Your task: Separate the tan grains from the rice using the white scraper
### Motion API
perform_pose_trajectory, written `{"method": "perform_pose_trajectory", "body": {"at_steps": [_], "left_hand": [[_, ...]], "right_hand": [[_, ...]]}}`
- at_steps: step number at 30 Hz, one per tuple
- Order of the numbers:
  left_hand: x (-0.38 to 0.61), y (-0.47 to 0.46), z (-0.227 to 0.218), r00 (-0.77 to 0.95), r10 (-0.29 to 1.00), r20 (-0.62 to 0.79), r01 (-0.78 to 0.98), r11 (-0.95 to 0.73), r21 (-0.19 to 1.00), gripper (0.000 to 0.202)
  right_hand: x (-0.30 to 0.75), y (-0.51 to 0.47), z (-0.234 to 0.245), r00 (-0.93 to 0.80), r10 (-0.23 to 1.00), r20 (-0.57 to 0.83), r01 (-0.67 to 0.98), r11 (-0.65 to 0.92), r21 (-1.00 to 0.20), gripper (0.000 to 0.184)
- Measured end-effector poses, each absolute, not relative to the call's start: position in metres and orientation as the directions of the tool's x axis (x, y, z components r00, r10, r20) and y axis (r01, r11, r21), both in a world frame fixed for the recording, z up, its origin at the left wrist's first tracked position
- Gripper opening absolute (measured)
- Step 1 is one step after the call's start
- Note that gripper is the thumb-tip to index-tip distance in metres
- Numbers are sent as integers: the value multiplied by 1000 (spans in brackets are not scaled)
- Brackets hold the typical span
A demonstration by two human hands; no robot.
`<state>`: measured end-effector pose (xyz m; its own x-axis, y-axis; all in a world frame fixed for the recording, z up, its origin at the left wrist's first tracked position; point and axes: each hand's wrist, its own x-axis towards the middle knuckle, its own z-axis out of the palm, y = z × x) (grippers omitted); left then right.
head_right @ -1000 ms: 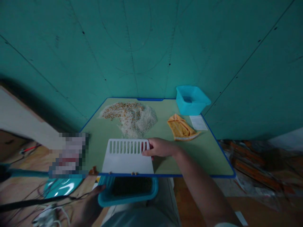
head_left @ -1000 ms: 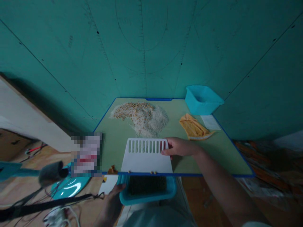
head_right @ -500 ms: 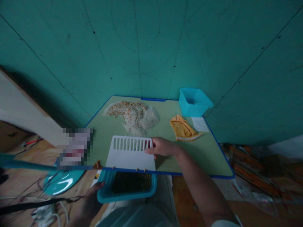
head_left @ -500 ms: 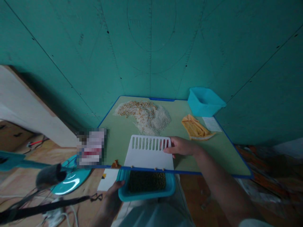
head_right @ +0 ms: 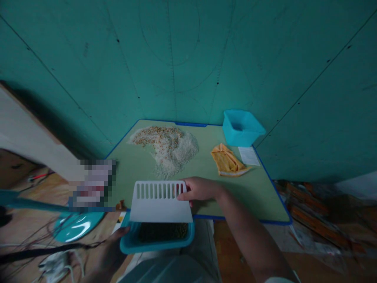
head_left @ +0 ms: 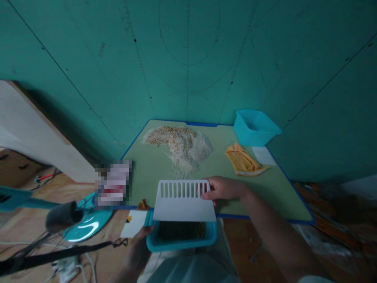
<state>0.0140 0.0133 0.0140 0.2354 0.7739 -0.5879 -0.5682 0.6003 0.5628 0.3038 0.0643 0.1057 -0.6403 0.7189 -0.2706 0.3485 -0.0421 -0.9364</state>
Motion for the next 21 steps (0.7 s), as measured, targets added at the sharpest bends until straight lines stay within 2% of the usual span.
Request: {"method": "perform_pose_trajectory", "body": {"at_steps": [5, 10, 17, 21], "left_hand": [[13, 11, 21, 258, 773, -580, -553, 610, 567, 17], [11, 11, 21, 231, 784, -576, -577, 587, 568, 10], [9, 13, 20, 242, 781, -576, -603, 586, 542, 22], [3, 14, 8, 194, 783, -591, -590, 574, 567, 22]], "right_hand": [[314, 67, 110, -581, 784, -217, 209, -114, -971, 25], [310, 58, 109, -370, 921, -121, 65, -104, -992, 30], [280, 35, 92, -367, 915, -167, 181, -105, -978, 20], [278, 41, 89, -278, 945, -172, 300, -85, -950, 19]]}}
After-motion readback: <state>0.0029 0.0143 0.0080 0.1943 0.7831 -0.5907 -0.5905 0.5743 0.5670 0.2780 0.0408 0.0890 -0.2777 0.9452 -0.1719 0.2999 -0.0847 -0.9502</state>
